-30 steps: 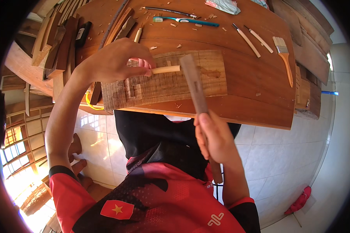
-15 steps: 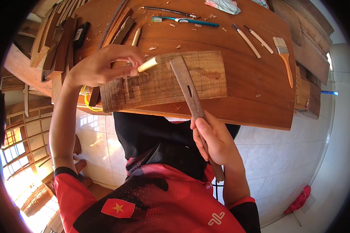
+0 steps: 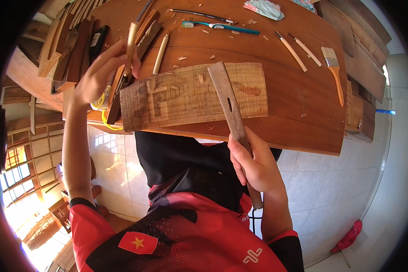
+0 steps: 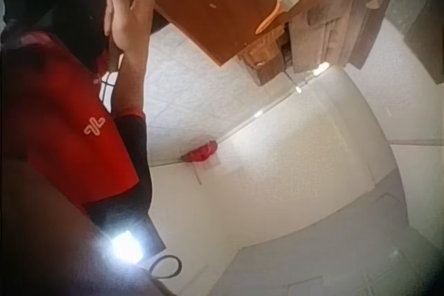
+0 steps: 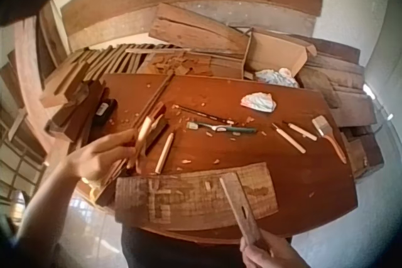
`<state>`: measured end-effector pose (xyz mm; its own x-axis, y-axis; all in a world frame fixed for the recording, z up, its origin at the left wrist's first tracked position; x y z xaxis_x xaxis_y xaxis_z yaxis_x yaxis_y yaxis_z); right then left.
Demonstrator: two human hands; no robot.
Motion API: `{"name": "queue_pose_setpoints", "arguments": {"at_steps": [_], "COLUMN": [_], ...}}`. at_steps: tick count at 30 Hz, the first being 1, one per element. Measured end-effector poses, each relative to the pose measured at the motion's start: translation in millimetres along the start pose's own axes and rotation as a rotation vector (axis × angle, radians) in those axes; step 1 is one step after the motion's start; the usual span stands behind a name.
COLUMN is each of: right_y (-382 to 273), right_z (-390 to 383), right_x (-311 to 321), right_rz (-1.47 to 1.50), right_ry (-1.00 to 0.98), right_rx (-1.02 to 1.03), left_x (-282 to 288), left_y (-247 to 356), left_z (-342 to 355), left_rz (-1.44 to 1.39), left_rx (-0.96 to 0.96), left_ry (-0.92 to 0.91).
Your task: The person uses a wooden mallet to repeatedly strike a small cylindrical wooden dowel held against a wooden workbench. The person rotates the dowel and adjusts their grip to shape different sides of the object throughout the clip.
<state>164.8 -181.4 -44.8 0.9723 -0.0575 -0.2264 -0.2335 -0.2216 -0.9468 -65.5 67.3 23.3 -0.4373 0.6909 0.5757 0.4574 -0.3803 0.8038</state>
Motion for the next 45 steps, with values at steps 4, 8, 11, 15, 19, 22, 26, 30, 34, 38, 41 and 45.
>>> {"name": "queue_pose_setpoints", "arguments": {"at_steps": [4,8,11,15,19,22,26,30,34,38,41,45], "right_y": [-5,-15,-16,-27,-37,-42,-47,-53,-65,-62,-54,-57], "right_z": [2,2,4,8,14,18,20,16,10,8,7,8], "right_x": [0,4,7,8,13,8,1,11,25,22,20,15], "right_rz": [-0.044,-0.106,-0.122,-0.257,-0.374,-0.378,-0.406,-0.473,-0.466,-0.313,-0.307,-0.313], "right_ry": [0.018,0.047,0.043,0.055,0.061,0.046,0.044,0.047,0.103,0.165,0.158,0.150], "right_rx": [0.023,0.046,0.014,0.044,0.096,0.112,0.173,0.194,0.205,0.138,0.178,0.208], "left_x": [-22,-35,-44,-46,-57,-66,-67,-58,-34,-1,7,-3], "left_y": [-2,22,25,26,37,40,35,23,1,2,2,6], "left_z": [-11,-14,-16,-19,-20,-21,-17,-13,-8,0,13,17], "left_rz": [0.500,0.616,0.639,0.707,0.759,0.801,0.767,0.632,0.451,0.313,0.243,0.378], "left_rx": [-0.190,0.024,0.014,0.119,0.068,0.025,0.017,0.040,0.187,0.270,0.231,0.213], "left_ry": [0.158,0.223,0.287,0.345,0.437,0.498,0.475,0.402,0.355,0.434,0.472,0.479]}}
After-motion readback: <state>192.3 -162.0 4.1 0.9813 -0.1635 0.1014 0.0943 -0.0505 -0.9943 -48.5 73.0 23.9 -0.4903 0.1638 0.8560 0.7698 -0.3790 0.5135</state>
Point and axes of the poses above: each hand's wrist, its own z-axis towards the middle knuckle, its own x-axis out of the back of the hand, y = z × x, the point moved 6 cm from there along z, towards the middle knuckle, and after that the axes turned 12 degrees about x, right-handed, at the moved point
